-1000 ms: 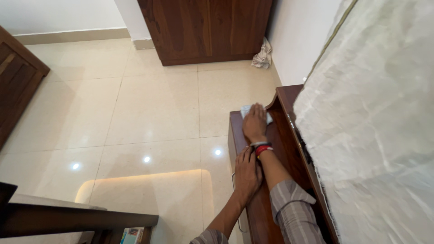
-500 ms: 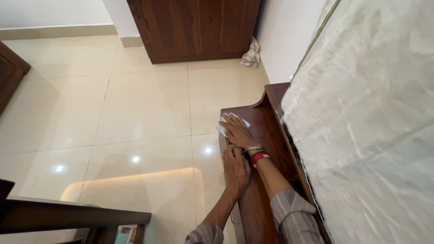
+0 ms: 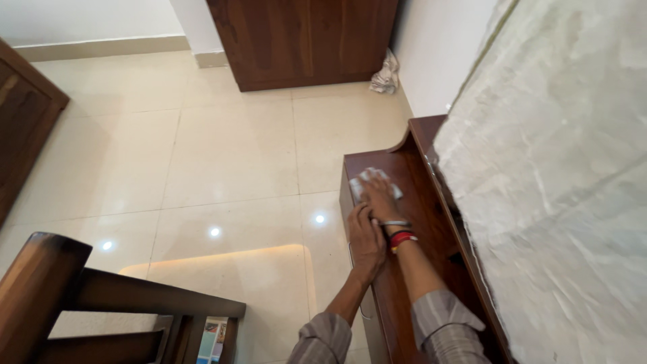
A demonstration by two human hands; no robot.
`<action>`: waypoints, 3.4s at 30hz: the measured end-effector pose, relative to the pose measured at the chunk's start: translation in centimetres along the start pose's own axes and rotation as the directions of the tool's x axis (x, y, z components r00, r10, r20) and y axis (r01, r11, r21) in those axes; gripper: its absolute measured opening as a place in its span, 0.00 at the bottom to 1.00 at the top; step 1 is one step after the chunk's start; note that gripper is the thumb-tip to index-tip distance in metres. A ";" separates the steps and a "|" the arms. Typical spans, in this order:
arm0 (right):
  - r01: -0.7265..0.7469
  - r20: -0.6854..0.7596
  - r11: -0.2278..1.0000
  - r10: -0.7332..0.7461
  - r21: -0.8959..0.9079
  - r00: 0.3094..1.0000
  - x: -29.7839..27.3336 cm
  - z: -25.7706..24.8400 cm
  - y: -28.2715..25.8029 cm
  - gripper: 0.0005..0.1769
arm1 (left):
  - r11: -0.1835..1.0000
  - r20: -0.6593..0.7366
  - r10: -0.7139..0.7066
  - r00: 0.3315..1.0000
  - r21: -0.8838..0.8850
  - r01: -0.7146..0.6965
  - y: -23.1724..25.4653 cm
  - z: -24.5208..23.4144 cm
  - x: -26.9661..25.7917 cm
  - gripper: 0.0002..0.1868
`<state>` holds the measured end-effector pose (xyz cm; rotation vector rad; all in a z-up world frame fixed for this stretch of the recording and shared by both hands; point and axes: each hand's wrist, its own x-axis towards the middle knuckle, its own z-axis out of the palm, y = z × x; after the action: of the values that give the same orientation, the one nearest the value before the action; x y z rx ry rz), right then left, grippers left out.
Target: The person wipes the surface of a wooden bed frame or low cabinet using a white cloth. They move along the length of the furniture, cleaning the top and side edges.
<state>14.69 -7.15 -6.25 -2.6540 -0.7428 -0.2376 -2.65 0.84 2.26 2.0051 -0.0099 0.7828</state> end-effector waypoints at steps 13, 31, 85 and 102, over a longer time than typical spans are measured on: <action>-0.314 -0.173 0.942 0.291 -0.123 0.941 -9.3 -3.9 0.8 0.31 | 0.991 0.164 -0.040 0.986 -0.122 0.061 -2.7 -8.4 -7.6 0.22; -0.160 -0.102 0.985 0.152 -0.070 0.983 -23.2 -6.7 -9.1 0.32 | 0.969 0.328 0.055 0.943 -0.245 0.029 2.7 -12.3 -12.1 0.20; -0.455 -0.524 0.812 0.583 0.365 0.621 -56.7 -14.4 -23.6 0.16 | 0.955 0.316 0.283 0.906 -0.183 -0.234 10.9 -6.3 -24.2 0.14; -0.053 -0.300 0.310 0.944 0.949 0.138 -55.1 -12.7 -6.4 0.37 | 0.903 0.434 0.377 0.818 0.025 -0.430 13.1 -5.6 -24.4 0.15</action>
<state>-36.07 -32.79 -6.84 -1.2675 0.6160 -0.7910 -29.03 -9.19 1.47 2.2905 -0.6788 0.6003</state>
